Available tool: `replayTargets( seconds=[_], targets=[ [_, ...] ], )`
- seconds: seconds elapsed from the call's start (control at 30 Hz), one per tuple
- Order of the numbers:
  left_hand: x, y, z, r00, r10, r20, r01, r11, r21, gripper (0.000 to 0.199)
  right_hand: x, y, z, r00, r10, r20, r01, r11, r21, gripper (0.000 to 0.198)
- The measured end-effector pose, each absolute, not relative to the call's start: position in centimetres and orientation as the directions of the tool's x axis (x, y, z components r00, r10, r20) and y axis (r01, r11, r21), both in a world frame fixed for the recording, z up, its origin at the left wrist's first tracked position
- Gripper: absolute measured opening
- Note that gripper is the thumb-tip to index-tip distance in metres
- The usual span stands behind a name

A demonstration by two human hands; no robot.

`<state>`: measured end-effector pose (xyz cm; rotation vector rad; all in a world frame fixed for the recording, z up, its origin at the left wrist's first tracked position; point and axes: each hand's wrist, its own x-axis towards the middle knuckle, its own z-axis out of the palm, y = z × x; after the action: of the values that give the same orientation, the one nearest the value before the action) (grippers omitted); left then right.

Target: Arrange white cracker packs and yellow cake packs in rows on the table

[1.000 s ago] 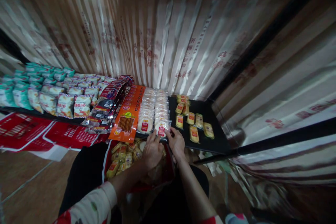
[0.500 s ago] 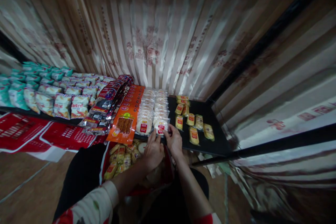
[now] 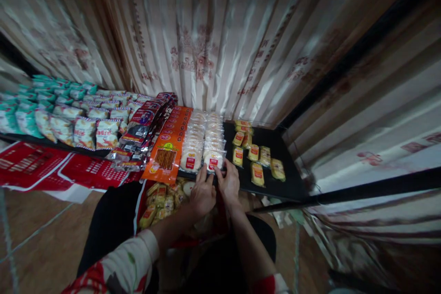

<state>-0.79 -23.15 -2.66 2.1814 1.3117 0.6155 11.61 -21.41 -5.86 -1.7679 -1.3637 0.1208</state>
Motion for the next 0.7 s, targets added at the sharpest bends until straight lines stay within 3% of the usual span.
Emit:
replayTargets(
  seconds=[0.17,0.3,0.43,0.53,0.7],
  targets=[
    [-2.9,-24.8,-4.4,0.424,0.872,0.245,0.568,-0.467,0.678,0.035,10.6,-23.3,-4.9,0.445,0.733,0.514,0.751,0.007,-0.66,0.038],
    [-5.1,-25.9,-6.8,0.329,0.931,0.16,0.628,-0.342,0.699,0.029,9.3,-25.3,-5.0,0.118,0.859,0.499,0.774,0.235,-0.588,0.025],
    [-6.9,-25.9,-8.4,0.261,0.965,-0.009,0.767,-0.201,0.61,0.028,8.0,-25.9,-6.3,-0.157,0.965,0.209,0.83,0.243,-0.502,0.026],
    [-7.7,-25.6,-9.1,0.257,0.962,-0.094,0.807,-0.16,0.568,0.035,7.5,-25.5,-7.5,-0.139,0.99,-0.003,0.891,0.124,-0.437,0.03],
    [-7.5,-25.1,-10.7,0.272,0.939,-0.212,0.835,-0.12,0.537,0.049,7.5,-24.5,-9.3,-0.108,0.98,-0.168,0.913,0.031,-0.407,0.045]
  ],
)
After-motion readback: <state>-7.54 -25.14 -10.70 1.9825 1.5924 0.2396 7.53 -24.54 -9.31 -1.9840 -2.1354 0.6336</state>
